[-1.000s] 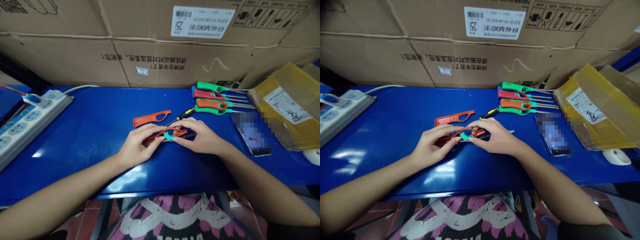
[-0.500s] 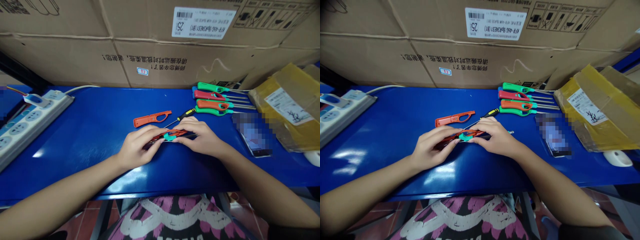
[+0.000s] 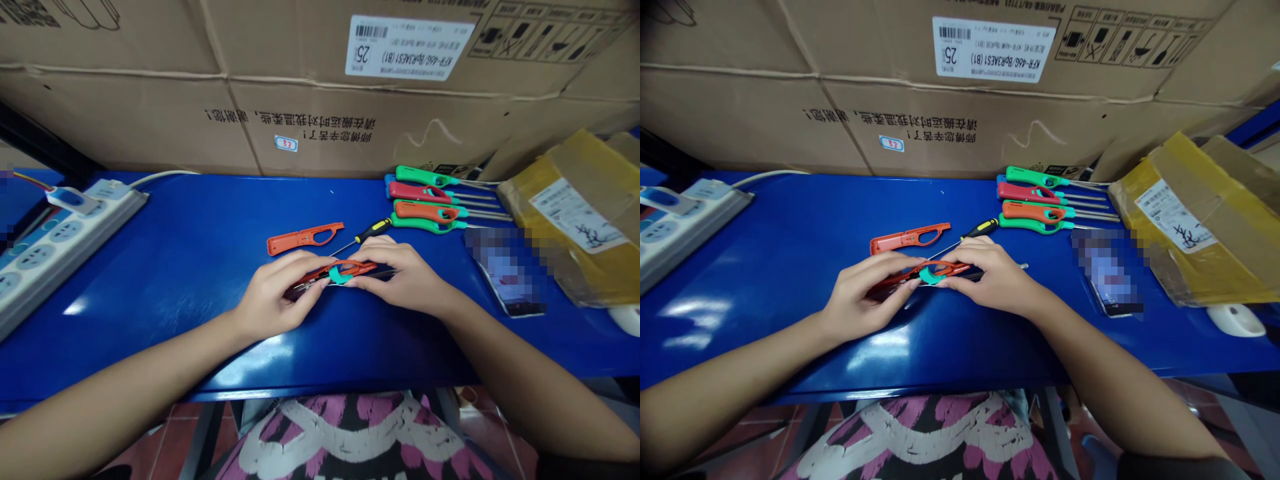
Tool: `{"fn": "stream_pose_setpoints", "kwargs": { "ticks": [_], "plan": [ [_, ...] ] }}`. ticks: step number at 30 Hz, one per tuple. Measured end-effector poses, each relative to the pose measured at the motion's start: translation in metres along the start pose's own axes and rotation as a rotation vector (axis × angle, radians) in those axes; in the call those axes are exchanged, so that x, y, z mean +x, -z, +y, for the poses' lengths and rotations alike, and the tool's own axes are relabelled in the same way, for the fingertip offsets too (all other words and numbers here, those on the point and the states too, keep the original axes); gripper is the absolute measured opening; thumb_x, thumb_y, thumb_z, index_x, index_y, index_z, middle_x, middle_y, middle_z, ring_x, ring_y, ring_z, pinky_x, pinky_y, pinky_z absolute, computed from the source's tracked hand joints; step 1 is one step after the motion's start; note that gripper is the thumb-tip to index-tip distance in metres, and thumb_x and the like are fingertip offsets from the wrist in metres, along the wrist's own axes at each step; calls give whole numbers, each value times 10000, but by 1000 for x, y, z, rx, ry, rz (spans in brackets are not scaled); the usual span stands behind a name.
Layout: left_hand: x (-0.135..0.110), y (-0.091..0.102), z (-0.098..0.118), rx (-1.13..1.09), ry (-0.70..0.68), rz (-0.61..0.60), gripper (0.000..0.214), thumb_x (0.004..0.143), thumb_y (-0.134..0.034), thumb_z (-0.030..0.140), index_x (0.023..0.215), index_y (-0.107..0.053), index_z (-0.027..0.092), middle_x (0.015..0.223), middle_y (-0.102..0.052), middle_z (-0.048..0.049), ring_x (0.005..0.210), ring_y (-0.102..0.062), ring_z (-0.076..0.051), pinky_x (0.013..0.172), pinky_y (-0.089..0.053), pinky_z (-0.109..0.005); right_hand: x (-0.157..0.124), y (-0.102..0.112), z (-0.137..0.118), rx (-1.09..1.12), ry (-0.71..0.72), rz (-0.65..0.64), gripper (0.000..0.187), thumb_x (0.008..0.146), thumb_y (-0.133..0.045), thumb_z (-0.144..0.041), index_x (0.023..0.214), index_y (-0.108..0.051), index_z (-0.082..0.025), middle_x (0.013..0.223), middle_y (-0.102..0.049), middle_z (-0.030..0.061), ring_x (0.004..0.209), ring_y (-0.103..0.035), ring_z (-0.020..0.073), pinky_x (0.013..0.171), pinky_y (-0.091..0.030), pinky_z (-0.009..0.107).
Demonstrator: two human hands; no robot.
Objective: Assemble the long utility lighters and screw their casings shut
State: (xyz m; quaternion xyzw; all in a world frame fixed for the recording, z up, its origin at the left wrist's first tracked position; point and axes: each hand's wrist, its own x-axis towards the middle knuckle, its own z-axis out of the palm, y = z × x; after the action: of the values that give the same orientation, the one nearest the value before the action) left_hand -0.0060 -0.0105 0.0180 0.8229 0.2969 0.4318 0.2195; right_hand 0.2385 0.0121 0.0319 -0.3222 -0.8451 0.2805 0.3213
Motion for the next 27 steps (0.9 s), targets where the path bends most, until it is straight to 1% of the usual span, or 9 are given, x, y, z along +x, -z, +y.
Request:
{"fn": "stream_pose_setpoints", "kwargs": {
  "ticks": [4, 6, 9, 12, 14, 15, 19, 24, 27],
  "plan": [
    [2, -1, 1, -41, 81, 3, 297, 907, -693, 158, 1204, -686, 150, 1141, -745, -102, 1015, -713, -181, 942, -567, -291, -1, -1, 0, -33, 17, 41, 197, 856, -781, -237, 1042, -716, -230, 959, -765, 27, 892, -667, 193, 867, -489, 368],
    [2, -2, 0, -50, 122, 1, 310, 914, -703, 195, 1222, -683, 155, 1173, -741, -100, 1033, -714, -179, 960, -559, -284, -1, -2, -1, -50, 24, 65, 214, 858, -781, -249, 1059, -709, -232, 959, -764, 25, 879, -667, 190, 866, -490, 366],
    [1, -4, -1, -93, 178, -33, 346, 917, -708, 225, 1256, -671, 161, 1201, -734, -91, 1056, -710, -178, 970, -547, -272, -1, -2, -3, -75, 30, 99, 230, 846, -794, -247, 1057, -705, -222, 940, -759, 22, 865, -667, 185, 865, -486, 357],
    [2, -5, -2, -228, 322, -73, 259, 929, -690, 262, 1161, -689, 147, 1114, -747, -77, 967, -718, -168, 885, -563, -254, -1, -2, -4, -87, 13, 107, 242, 832, -806, -235, 1051, -704, -213, 934, -758, 22, 869, -674, 186, 868, -483, 348],
    [3, -5, -2, -346, 420, -109, 216, 933, -678, 283, 1094, -677, 139, 1048, -744, -69, 892, -710, -158, 811, -568, -245, -1, -1, -4, -95, 2, 104, 246, 838, -800, -234, 1064, -704, -213, 943, -761, 25, 878, -683, 189, 875, -482, 349],
    [4, -5, -2, -401, 450, -127, 213, 934, -673, 284, 1089, -665, 139, 1045, -739, -68, 879, -704, -154, 794, -566, -243, -1, -1, -4, -101, 1, 104, 244, 845, -794, -234, 1070, -704, -215, 948, -764, 27, 881, -686, 192, 879, -482, 352],
    [8, -4, -4, -545, 488, -181, 238, 936, -659, 252, 1152, -637, 154, 1109, -715, -65, 927, -677, -146, 833, -549, -253, -1, -1, -3, -115, 26, 103, 218, 874, -764, -239, 1082, -704, -225, 955, -772, 29, 879, -688, 197, 885, -477, 367],
    [10, -2, -4, -606, 505, -220, 172, 944, -641, 228, 1099, -628, 155, 1025, -678, -44, 873, -634, -134, 784, -523, -248, -1, -2, -2, -111, 38, 87, 219, 884, -752, -226, 1096, -697, -214, 964, -770, 35, 880, -687, 197, 885, -472, 374],
    [10, -2, -3, -628, 500, -221, 161, 945, -640, 232, 1086, -619, 157, 997, -653, -37, 858, -612, -134, 774, -507, -252, -1, -3, -2, -112, 35, 89, 226, 882, -755, -221, 1099, -692, -204, 982, -770, 40, 901, -689, 197, 897, -472, 372]
  ]
}}
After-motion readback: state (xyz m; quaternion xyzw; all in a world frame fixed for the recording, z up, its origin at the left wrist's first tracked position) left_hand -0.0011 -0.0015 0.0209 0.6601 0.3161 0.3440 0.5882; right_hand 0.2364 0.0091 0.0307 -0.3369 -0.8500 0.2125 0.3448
